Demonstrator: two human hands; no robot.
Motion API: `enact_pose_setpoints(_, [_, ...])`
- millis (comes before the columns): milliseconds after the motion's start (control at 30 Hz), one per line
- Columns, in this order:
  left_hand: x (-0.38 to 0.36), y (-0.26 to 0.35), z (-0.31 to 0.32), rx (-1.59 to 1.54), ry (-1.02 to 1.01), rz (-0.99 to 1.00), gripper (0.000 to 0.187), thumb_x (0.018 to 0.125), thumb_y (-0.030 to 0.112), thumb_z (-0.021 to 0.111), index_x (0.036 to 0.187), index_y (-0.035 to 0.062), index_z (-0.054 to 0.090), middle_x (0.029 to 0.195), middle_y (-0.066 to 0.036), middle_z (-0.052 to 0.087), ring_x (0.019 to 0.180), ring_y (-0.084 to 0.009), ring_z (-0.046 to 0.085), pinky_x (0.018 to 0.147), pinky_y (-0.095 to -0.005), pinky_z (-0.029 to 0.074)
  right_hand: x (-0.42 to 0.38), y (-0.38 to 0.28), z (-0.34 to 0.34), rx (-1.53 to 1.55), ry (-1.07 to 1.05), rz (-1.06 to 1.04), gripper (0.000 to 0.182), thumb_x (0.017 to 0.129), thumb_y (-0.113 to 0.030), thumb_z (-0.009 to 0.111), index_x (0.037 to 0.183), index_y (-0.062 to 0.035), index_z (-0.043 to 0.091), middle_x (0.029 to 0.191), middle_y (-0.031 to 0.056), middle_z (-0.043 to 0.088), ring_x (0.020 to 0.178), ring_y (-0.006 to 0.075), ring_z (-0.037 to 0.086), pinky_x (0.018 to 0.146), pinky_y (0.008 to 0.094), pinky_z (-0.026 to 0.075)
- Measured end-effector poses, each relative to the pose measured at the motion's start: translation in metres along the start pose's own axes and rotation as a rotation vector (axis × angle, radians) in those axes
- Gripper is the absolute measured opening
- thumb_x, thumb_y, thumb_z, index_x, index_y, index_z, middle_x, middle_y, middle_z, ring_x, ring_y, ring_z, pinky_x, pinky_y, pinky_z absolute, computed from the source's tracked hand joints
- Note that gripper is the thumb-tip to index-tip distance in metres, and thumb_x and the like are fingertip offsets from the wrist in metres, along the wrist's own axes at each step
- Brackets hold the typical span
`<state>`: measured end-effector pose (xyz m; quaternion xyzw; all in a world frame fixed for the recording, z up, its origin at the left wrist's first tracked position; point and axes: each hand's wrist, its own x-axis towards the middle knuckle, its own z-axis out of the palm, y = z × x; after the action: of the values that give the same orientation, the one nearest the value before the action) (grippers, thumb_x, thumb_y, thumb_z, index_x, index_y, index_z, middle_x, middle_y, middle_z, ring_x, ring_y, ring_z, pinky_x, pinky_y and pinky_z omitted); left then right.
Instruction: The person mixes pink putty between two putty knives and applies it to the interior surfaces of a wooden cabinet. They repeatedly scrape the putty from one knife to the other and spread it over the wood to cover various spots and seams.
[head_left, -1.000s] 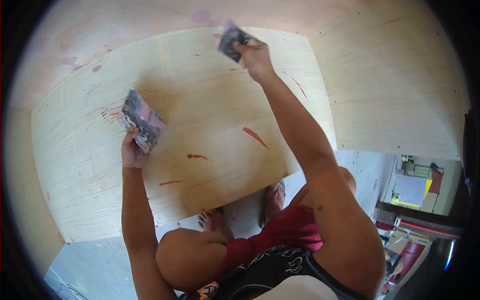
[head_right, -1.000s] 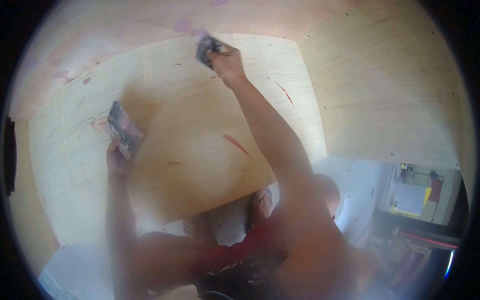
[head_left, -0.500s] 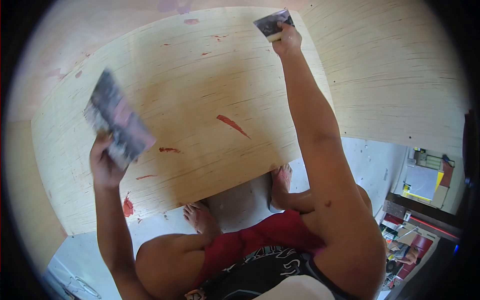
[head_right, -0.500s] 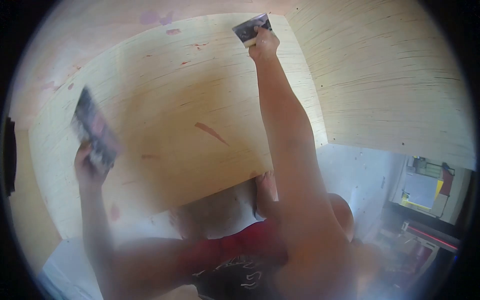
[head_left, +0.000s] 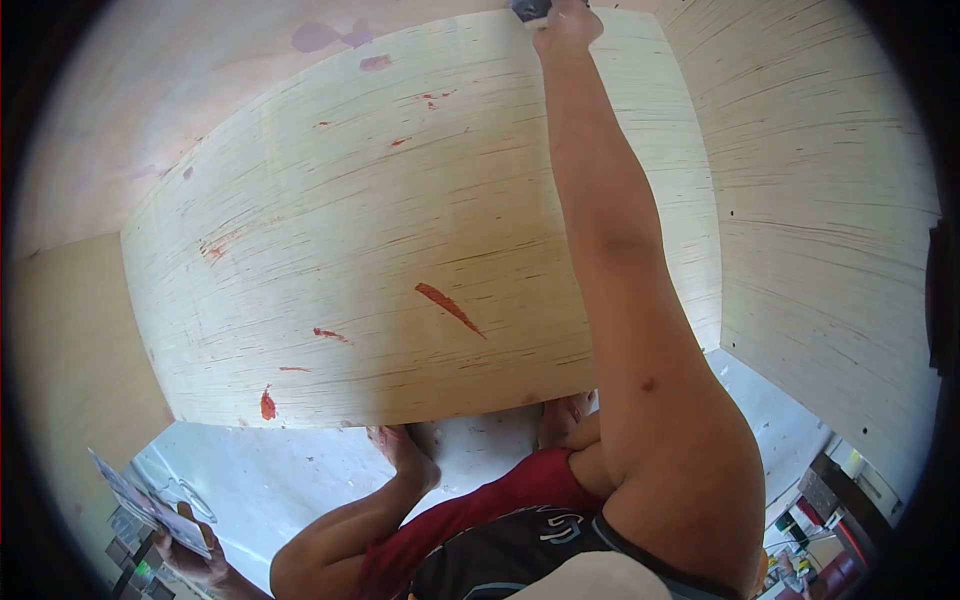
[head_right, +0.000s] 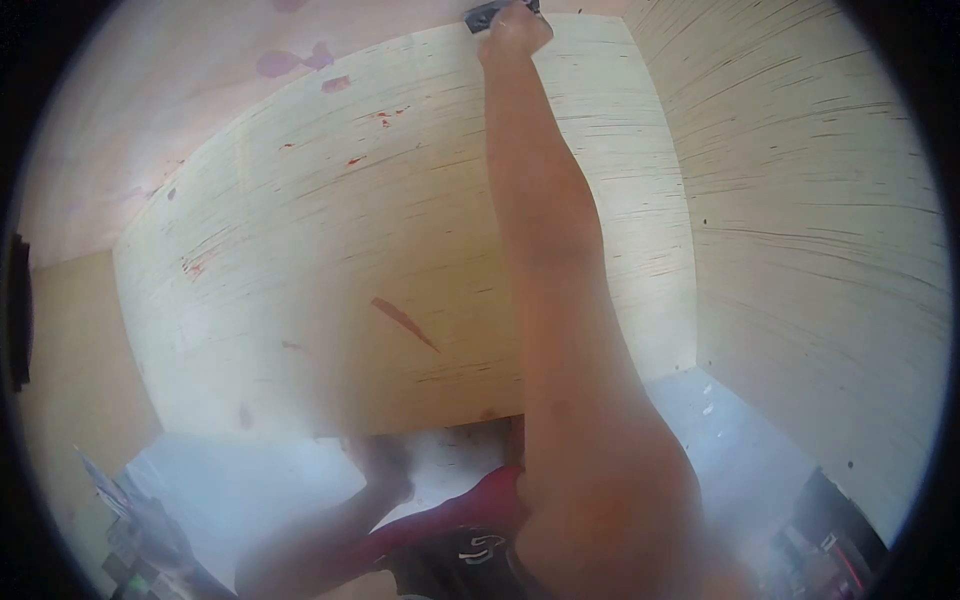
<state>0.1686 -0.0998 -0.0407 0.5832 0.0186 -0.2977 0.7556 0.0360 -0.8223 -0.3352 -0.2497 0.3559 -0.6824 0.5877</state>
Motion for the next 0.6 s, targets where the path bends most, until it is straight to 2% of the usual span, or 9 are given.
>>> enact_pose_setpoints(33, [-0.004, -0.05, 0.031, 0.034, 0.101, -0.1, 0.054, 0.084, 0.021, 0.045, 0.134, 0.013, 0.026, 0.127, -0.012, 0.043, 0.108, -0.0282, 0.045, 0.068, -0.0423, 0.045, -0.022, -0.029, 0.023, 0.01, 0.007, 0.011, 0.024, 0.08, -0.007, 0.048, 0.091, 0.0115, 0.059, 0.085, 0.0196, 0.063, 0.078, 0.0249, 0.061, 0.066, 0.0312, 0.048])
enact_pose_setpoints(100, [-0.009, -0.163, 0.093, 0.081, 0.241, -0.392, 0.054, 0.084, 0.028, 0.047, 0.132, 0.0134, 0.028, 0.128, -0.009, 0.042, 0.11, -0.0249, 0.043, 0.076, -0.04, 0.041, -0.055, -0.091, 0.075, -0.246, 0.418, 0.35, 0.025, 0.084, -0.009, 0.048, 0.088, 0.0138, 0.057, 0.077, 0.016, 0.06, 0.066, 0.0212, 0.057, 0.057, 0.0314, 0.045])
enact_pose_setpoints(167, [-0.016, -0.264, 0.131, 0.094, 0.371, -0.597, 0.055, 0.083, 0.035, 0.049, 0.131, 0.0137, 0.031, 0.128, -0.007, 0.041, 0.113, -0.0216, 0.04, 0.084, -0.0377, 0.037, -0.055, -0.079, 0.079, -0.368, 0.302, 0.256, 0.026, 0.086, -0.012, 0.048, 0.086, 0.0115, 0.058, 0.072, 0.0146, 0.057, 0.059, 0.0222, 0.054, 0.054, 0.0337, 0.043])
enact_pose_setpoints(233, [-0.023, -0.312, 0.139, 0.177, 0.49, -0.599, 0.056, 0.083, 0.041, 0.051, 0.129, 0.014, 0.033, 0.128, -0.005, 0.04, 0.116, -0.0184, 0.038, 0.091, -0.0354, 0.032, -0.076, -0.09, 0.076, -0.46, 0.047, 0.144, 0.021, 0.086, -0.01, 0.048, 0.084, 0.0088, 0.058, 0.069, 0.0108, 0.054, 0.056, 0.0199, 0.051, 0.05, 0.0339, 0.04])
enact_pose_setpoints(267, [-0.021, -0.317, 0.13, 0.258, 0.528, -0.558, 0.057, 0.083, 0.044, 0.052, 0.128, 0.0141, 0.034, 0.128, -0.003, 0.04, 0.117, -0.0167, 0.036, 0.095, -0.0343, 0.03, -0.083, -0.092, 0.066, -0.23, -0.092, 0.205, 0.015, 0.084, -0.004, 0.048, 0.08, 0.0067, 0.057, 0.067, 0.0078, 0.053, 0.056, 0.0156, 0.05, 0.049, 0.0315, 0.039])
enact_pose_setpoints(367, [-0.023, -0.331, 0.116, 0.408, 0.575, -0.484, 0.058, 0.081, 0.049, 0.054, 0.126, 0.0159, 0.036, 0.128, -0.001, 0.04, 0.118, -0.0146, 0.036, 0.099, -0.0333, 0.029, -0.068, -0.053, 0.037, 0.042, -0.082, 0.13, 0.009, 0.08, 0.001, 0.049, 0.073, 0.0022, 0.055, 0.065, 0.0054, 0.052, 0.055, 0.0122, 0.049, 0.048, 0.0284, 0.038])
enact_pose_setpoints(433, [-0.025, -0.331, 0.12, 0.491, 0.526, -0.343, 0.059, 0.08, 0.049, 0.056, 0.125, 0.0166, 0.037, 0.128, -0.001, 0.04, 0.118, -0.0155, 0.036, 0.098, -0.0341, 0.031, -0.061, -0.062, 0.03, 0.003, 0.123, 0.099, 0.01, 0.077, 0.005, 0.048, 0.07, -0.0011, 0.052, 0.063, 0.0038, 0.051, 0.054, 0.0116, 0.047, 0.047, 0.0263, 0.037])
enact_pose_setpoints(500, [-0.03, -0.318, 0.142, 0.338, 0.483, -0.415, 0.06, 0.081, 0.049, 0.054, 0.127, 0.0161, 0.035, 0.128, -0.002, 0.04, 0.119, -0.016, 0.036, 0.098, -0.0326, 0.031, -0.051, -0.074, 0.021, 0.131, 0.29, 0.323, 0.021, 0.078, 0.004, 0.049, 0.098, 0.0057, 0.052, 0.09, 0.0119, 0.057, 0.077, 0.0217, 0.058, 0.059, 0.0351, 0.048])
enact_pose_setpoints(600, [-0.026, -0.249, 0.157, 0.057, 0.301, -0.557, 0.062, 0.079, 0.04, 0.053, 0.129, 0.0116, 0.033, 0.125, -0.007, 0.043, 0.107, -0.0197, 0.044, 0.082, -0.0326, 0.039, -0.005, -0.059, 0.022, 0.162, 0.284, 0.41, 0.023, 0.08, -0.005, 0.047, 0.101, 0.0024, 0.053, 0.094, 0.0135, 0.059, 0.08, 0.0212, 0.059, 0.058, 0.0351, 0.048])
